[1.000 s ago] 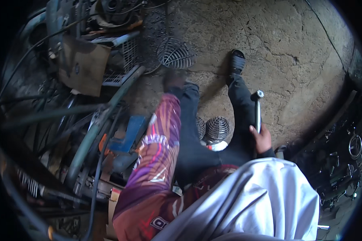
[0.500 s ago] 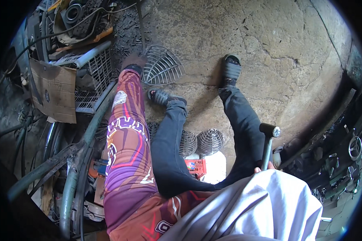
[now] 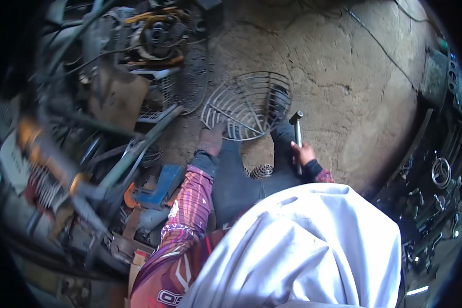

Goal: The person uses a hammer to pound and reshape a curved metal mesh structure on a workbench and then uses an angle grinder to cut the metal wires of the structure.

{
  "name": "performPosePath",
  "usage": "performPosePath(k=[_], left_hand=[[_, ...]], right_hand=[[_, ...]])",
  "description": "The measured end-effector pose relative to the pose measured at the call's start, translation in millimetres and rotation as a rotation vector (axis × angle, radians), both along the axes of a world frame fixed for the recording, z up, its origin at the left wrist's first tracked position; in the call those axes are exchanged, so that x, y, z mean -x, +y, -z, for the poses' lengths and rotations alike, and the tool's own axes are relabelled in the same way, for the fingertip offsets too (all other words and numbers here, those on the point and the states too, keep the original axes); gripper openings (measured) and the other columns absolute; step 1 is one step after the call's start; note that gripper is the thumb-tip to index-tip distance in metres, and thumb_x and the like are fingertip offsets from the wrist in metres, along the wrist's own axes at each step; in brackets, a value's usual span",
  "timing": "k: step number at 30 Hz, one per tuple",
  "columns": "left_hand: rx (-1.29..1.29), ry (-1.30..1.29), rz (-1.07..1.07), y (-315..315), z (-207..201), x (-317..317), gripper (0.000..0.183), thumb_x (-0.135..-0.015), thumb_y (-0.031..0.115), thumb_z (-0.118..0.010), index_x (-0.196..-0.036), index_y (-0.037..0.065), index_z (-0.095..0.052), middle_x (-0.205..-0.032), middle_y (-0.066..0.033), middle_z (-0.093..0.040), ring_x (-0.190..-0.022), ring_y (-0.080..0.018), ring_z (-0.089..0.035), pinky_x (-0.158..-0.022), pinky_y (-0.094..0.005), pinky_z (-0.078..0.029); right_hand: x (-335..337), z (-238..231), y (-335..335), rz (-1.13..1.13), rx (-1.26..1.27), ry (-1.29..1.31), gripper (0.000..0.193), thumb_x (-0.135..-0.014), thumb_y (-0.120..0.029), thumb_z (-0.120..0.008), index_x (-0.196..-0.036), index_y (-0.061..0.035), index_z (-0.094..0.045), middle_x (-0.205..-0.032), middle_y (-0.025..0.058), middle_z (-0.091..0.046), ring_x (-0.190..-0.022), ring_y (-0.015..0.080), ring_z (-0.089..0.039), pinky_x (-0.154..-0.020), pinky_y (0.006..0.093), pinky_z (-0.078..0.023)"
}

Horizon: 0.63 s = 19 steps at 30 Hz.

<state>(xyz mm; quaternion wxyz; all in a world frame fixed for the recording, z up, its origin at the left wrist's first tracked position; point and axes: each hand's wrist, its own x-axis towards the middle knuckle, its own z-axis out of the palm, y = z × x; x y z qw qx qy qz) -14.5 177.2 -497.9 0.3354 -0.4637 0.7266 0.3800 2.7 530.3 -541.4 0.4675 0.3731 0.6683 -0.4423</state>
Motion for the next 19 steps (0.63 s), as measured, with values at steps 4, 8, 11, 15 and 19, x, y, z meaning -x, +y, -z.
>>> performPosePath(k=[4, 8, 11, 15, 19], left_hand=[[-0.007, 0.152, 0.025, 25, -161, 6, 0.052, -0.083, 0.045, -0.060, -0.099, -0.004, -0.067, -0.092, -0.0187, -0.068, -0.087, -0.0282, -0.065, -0.080, -0.0402, -0.049], [-0.161, 0.548, -0.224, 34, -267, -21, 0.024, -0.086, 0.009, -0.056, -0.108, 0.004, -0.068, -0.105, -0.0150, -0.069, -0.096, -0.0289, -0.068, -0.085, -0.0342, -0.052], [0.071, 0.684, -0.224, 34, -341, -44, 0.028, -0.083, 0.001, -0.052, -0.106, 0.007, -0.068, -0.101, -0.0151, -0.070, -0.095, -0.0304, -0.068, -0.083, -0.0338, -0.053], [0.386, 0.912, -0.181, 19, -395, -75, 0.028, -0.082, 0.000, -0.051, -0.105, 0.005, -0.067, -0.096, -0.0122, -0.069, -0.090, -0.0271, -0.066, -0.081, -0.0347, -0.052], [0.821, 0.793, 0.015, -15, -384, -162, 0.024, -0.082, 0.001, -0.056, -0.104, 0.003, -0.064, -0.094, -0.0111, -0.066, -0.085, -0.0225, -0.065, -0.078, -0.0335, -0.051]], right_hand=[[30, 9, 5, 0.115, -0.021, -0.042, 0.040, -0.089, -0.038, -0.067, -0.074, -0.0025, -0.057, -0.059, 0.0066, -0.056, -0.050, 0.0193, -0.057, -0.044, 0.0358, -0.047], [63, 35, 62, -0.320, 0.049, 0.058, 0.047, -0.091, -0.051, -0.059, -0.063, -0.0146, -0.051, -0.050, 0.0025, -0.046, -0.041, 0.0215, -0.046, -0.039, 0.0424, -0.034], [102, 4, 93, -0.043, 0.203, -0.153, 0.046, -0.090, -0.053, -0.059, -0.063, -0.0201, -0.041, -0.046, 0.0003, -0.034, -0.035, 0.0231, -0.034, -0.036, 0.0394, -0.019], [160, 59, 130, -0.138, 0.159, -0.423, 0.031, -0.090, -0.039, -0.062, -0.072, -0.0187, -0.047, -0.051, 0.0016, -0.043, -0.039, 0.0239, -0.042, -0.038, 0.0418, -0.030], [190, 29, 96, -0.499, -0.135, -0.109, 0.033, -0.087, -0.039, -0.066, -0.069, -0.0144, -0.053, -0.054, 0.0014, -0.047, -0.045, 0.0217, -0.046, -0.044, 0.0415, -0.037]])
